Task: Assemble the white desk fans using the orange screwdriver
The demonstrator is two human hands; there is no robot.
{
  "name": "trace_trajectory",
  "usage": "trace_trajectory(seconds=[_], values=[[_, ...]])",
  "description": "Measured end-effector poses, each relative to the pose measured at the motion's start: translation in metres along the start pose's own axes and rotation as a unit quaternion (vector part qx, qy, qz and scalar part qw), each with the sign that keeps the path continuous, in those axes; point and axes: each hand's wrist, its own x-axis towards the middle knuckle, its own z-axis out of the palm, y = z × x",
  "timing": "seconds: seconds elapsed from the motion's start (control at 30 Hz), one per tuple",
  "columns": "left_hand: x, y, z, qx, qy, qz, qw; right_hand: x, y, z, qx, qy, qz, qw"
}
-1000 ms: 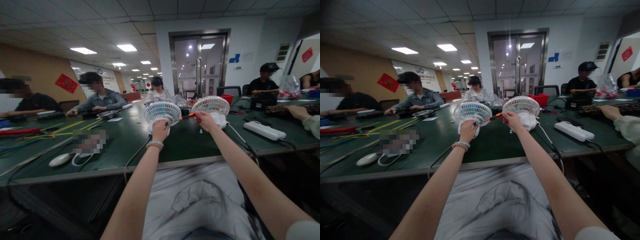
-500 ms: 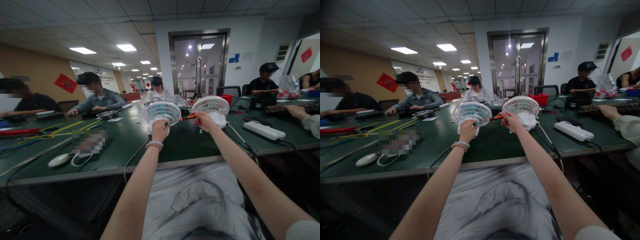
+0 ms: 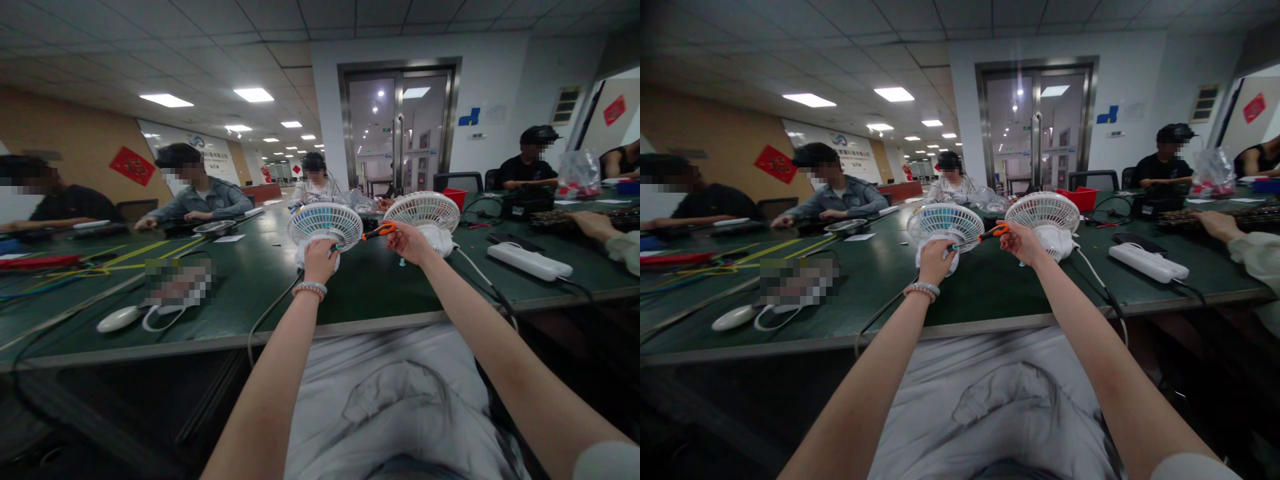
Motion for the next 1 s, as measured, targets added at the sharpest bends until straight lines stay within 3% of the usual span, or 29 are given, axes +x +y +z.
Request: trace_trajectory(seconds=[0.53,1.0], values=[[0.0002,0.0006,0.0006,0.001,0.001,-0.002,1.000,0.0040,0.0068,-0.0035,-0.051,0.063,-0.018,0.997],[-0.0002,0.0003,0.0004,-0.007,0.003,0.000,1.000,0.0023,0.0058,-0.0013,-0.059,0.051,-0.017,0.997]])
